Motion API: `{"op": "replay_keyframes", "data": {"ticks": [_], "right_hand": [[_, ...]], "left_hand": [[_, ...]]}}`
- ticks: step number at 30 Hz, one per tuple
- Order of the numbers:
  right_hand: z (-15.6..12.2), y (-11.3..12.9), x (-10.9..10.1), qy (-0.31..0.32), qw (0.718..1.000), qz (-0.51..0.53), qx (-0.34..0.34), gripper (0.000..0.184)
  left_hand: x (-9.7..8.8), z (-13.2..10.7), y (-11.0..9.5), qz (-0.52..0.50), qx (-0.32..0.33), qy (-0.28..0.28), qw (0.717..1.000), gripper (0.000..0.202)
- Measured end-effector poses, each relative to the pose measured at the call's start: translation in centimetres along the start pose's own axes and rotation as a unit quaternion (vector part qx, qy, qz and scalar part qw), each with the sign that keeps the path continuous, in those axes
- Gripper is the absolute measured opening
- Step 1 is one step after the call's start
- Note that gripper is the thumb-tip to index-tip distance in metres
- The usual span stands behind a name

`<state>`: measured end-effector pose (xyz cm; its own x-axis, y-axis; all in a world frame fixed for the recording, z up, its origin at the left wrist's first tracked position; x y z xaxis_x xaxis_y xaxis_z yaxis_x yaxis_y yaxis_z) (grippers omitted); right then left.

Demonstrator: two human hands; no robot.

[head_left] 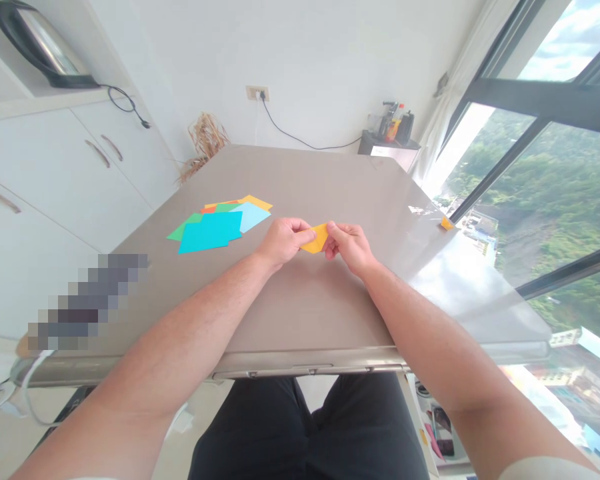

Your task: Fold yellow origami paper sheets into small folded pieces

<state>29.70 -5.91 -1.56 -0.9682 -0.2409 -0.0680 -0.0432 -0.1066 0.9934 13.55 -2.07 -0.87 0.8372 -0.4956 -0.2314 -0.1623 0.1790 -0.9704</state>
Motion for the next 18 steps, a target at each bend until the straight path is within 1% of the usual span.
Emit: {"op": "replay_keyframes", "data": {"ticks": [1,4,5,8,12,14,16,18], "right_hand": [[-0.03,0.11,-0.16,-0.013,1.0,-0.003,-0.007,0.039],[-0.19,0.34,-0.76,-0.059,0.998,-0.017,-0.024,0.021],[-0.24,0.37,-0.92,-0.068,0.997,-0.023,-0.026,0.019],[-0.31,0.42,-1.04,-0.066,0.997,-0.031,-0.026,0.021],[-0.29,0.39,-0.6,-0.019,1.0,-0.018,-0.011,0.018],[-0.24,0.34,-0.49,-0.011,1.0,-0.018,-0.002,0.017],[-0.19,0.28,-0.71,-0.034,0.999,-0.017,-0.001,0.018],[-0.14,0.17,-1.04,-0.066,0.998,-0.007,-0.003,0.018]], "left_hand": [[-0.01,0.01,0.08,0.002,-0.008,0.003,1.0,0.013],[0.07,0.08,0.35,0.012,-0.018,0.019,1.0,0.012],[0.1,0.09,0.42,0.015,-0.016,0.023,0.999,0.012],[0.05,0.05,0.51,0.028,-0.013,0.027,0.999,0.012],[-0.02,-0.18,0.23,0.053,-0.006,0.039,0.998,0.017],[0.02,-0.3,0.05,0.065,0.0,0.044,0.997,0.02],[0.01,-0.35,0.0,0.056,0.006,0.04,0.998,0.022],[-0.09,-0.32,0.13,0.014,0.014,0.029,0.999,0.033]]}}
Point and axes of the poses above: each hand's wrist, its own z-axis towards the middle knuckle, its own x-axis out of the palm, y = z × x, the point moved 4 cm from there along z, towards the middle knuckle, and after that the axes turned 13 degrees about y, right-handed, at the moved point
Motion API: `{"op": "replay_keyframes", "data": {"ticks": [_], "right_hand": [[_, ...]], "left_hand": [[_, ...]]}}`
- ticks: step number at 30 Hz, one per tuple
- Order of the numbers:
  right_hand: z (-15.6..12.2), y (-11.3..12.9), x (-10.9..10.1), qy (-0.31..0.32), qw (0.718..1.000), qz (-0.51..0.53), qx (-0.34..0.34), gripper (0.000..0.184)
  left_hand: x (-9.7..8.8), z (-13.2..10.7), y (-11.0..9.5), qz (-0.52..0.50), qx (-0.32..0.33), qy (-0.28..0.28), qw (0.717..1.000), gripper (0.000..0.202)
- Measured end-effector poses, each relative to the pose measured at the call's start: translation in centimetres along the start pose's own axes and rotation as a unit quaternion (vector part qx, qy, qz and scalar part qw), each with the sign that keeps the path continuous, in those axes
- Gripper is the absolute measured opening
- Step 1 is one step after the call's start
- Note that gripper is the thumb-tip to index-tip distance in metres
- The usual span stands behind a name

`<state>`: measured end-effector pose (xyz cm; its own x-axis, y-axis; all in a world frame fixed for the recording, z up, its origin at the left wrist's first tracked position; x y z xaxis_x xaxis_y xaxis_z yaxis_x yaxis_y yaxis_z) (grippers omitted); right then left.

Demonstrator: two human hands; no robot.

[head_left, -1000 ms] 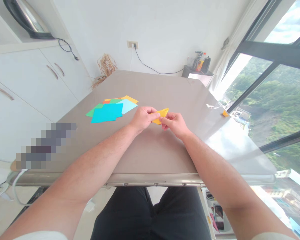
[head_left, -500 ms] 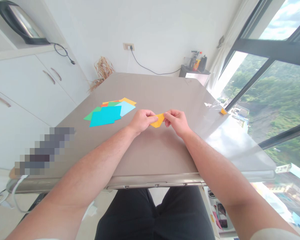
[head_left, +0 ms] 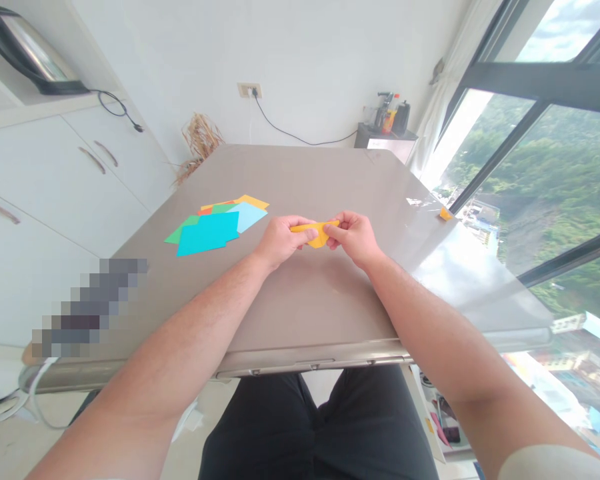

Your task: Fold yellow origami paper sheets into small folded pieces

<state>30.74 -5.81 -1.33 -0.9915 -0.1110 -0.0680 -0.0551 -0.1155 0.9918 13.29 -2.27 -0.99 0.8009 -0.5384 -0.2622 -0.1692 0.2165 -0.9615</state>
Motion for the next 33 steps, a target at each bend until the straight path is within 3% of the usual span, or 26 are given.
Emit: {"op": "replay_keyframes", "data": {"ticks": [3,5,9,15,24,33], "right_hand": [[0.06,-0.12,-0.23,-0.021,1.0,0.015,-0.008,0.018],[-0.03,-0.02,-0.19,-0.023,1.0,0.0,-0.014,0.019],[-0.33,0.35,0.11,-0.024,0.996,-0.082,-0.026,0.032],[-0.34,-0.03,0.26,-0.025,0.99,-0.134,-0.03,0.035],[-0.48,0.03,0.38,-0.031,0.988,-0.148,-0.04,0.029],[-0.36,0.1,0.7,-0.03,0.991,-0.122,-0.053,0.025]], "left_hand": [[-0.21,0.12,0.38,-0.064,0.013,-0.021,0.998,0.058],[-0.32,0.17,0.5,-0.069,0.017,-0.037,0.997,0.061],[-0.29,0.18,0.29,-0.048,0.036,-0.062,0.996,0.056],[-0.06,0.34,0.49,-0.016,0.053,-0.061,0.997,0.039],[0.3,0.27,0.38,0.031,0.034,-0.067,0.997,0.033],[0.52,0.28,0.62,0.05,0.057,-0.067,0.995,0.027]]}}
Point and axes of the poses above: each hand's wrist, its own z-axis towards the middle knuckle, its own x-axis out of the palm, y = z × x, the point moved 4 cm from there along z, towards the middle knuckle, and after that the axes turned 13 degrees about y, right-handed, at the moved point
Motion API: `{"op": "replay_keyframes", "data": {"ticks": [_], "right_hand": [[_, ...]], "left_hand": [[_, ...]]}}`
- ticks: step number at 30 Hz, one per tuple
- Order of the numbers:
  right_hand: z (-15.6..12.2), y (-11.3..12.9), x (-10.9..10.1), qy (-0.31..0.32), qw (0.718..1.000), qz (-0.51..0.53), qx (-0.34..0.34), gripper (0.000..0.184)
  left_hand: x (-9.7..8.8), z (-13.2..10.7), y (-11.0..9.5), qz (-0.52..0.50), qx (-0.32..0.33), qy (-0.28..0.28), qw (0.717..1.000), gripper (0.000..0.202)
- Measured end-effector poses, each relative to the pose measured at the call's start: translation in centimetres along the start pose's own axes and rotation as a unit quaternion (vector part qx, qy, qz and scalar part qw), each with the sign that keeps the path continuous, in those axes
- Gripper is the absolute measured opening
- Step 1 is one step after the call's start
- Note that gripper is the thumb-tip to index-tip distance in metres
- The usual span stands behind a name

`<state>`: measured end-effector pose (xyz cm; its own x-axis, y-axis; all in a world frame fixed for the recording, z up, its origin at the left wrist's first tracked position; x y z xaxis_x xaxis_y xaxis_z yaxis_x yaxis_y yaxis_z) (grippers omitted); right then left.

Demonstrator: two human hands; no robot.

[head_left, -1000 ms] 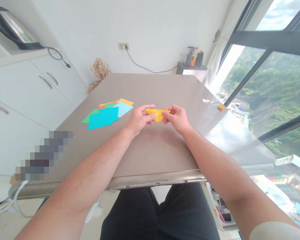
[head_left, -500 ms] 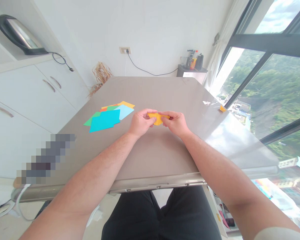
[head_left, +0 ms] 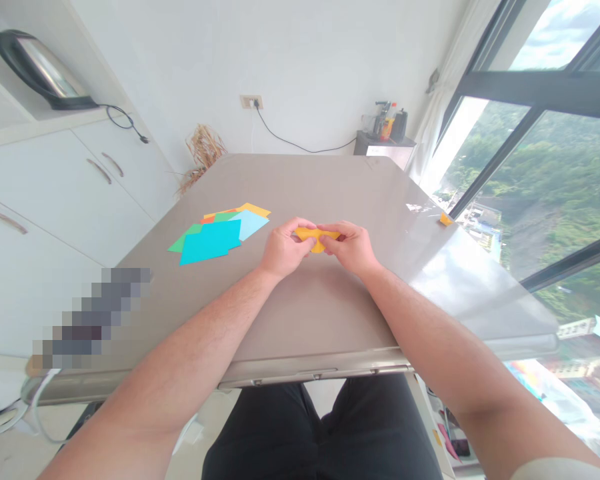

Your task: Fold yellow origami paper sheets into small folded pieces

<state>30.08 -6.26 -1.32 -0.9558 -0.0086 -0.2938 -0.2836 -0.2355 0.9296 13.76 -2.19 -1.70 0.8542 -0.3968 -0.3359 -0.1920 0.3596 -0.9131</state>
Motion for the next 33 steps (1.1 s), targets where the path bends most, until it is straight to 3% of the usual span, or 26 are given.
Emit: {"op": "replay_keyframes", "data": {"ticks": [21,28,33], "right_hand": [[-0.18,0.11,-0.09,-0.009,1.0,-0.019,-0.013,0.019],[-0.22,0.74,0.03,0.037,0.999,0.032,0.02,0.013],[-0.15,0.73,0.0,0.077,0.992,0.083,0.053,0.022]], "left_hand": [[0.15,-0.04,-0.46,-0.017,-0.004,0.005,1.0,0.03],[0.34,-0.04,-0.39,-0.035,0.015,0.016,0.999,0.024],[0.24,-0.08,-0.3,-0.014,0.016,0.024,0.999,0.025]]}}
Point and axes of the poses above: each hand's wrist, its own z-axis towards the middle knuckle, its own x-axis out of the palm, y = z × x, the point moved 4 cm from there along z, towards the middle knuckle, and after that the axes turned 13 degrees about y, right-handed, at the moved point
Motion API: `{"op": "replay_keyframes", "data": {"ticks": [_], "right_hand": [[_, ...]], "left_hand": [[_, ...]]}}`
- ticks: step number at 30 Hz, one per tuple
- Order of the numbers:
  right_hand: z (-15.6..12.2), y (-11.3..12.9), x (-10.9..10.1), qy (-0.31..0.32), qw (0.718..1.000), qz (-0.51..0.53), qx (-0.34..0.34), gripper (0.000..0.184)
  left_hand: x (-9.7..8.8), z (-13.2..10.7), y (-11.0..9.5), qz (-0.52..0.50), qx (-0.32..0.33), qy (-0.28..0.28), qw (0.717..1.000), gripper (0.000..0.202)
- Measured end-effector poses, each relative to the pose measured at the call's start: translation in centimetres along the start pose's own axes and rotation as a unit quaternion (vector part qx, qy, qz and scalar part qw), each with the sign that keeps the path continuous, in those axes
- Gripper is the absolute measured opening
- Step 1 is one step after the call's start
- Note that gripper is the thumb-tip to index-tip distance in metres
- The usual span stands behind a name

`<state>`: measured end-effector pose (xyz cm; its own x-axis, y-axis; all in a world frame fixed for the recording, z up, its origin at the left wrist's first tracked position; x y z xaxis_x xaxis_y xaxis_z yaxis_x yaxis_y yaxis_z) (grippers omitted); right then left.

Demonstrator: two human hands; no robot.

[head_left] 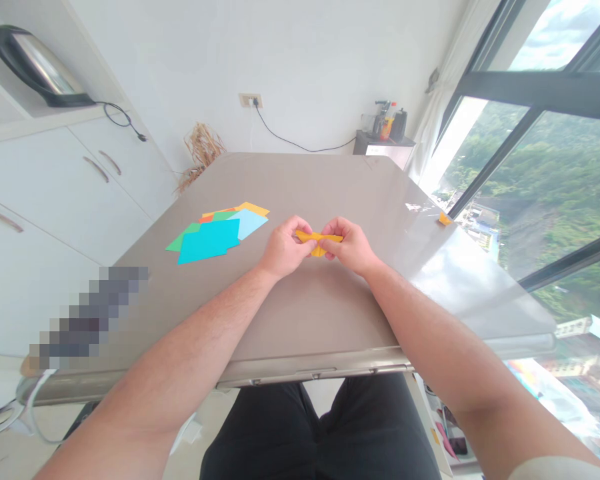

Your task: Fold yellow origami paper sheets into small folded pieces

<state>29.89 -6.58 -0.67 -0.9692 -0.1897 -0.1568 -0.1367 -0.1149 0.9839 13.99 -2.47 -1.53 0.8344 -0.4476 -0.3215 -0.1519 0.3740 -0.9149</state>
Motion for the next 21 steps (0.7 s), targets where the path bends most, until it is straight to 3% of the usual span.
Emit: {"op": "replay_keyframes", "data": {"ticks": [7,15,21], "right_hand": [[0.02,-0.25,-0.32,0.021,0.998,-0.041,0.035,0.019],[0.42,-0.79,-0.43,-0.014,0.996,-0.092,-0.009,0.015],[0.54,-1.04,-0.49,-0.022,0.996,-0.086,-0.015,0.013]], "left_hand": [[-0.12,0.12,0.13,0.018,-0.016,0.009,1.0,0.023],[0.49,-0.06,0.0,-0.075,-0.075,0.068,0.992,0.024],[0.27,-0.11,-0.12,-0.105,-0.089,0.066,0.988,0.023]]}}
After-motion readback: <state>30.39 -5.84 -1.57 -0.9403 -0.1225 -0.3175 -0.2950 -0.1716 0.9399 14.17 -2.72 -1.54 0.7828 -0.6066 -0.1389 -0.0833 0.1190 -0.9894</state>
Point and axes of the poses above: each hand's wrist, its own z-axis towards the middle knuckle, its own x-axis out of the palm, y = z × x, the point moved 4 cm from there along z, towards the middle knuckle, and after that the axes turned 13 degrees about y, right-handed, at the moved point
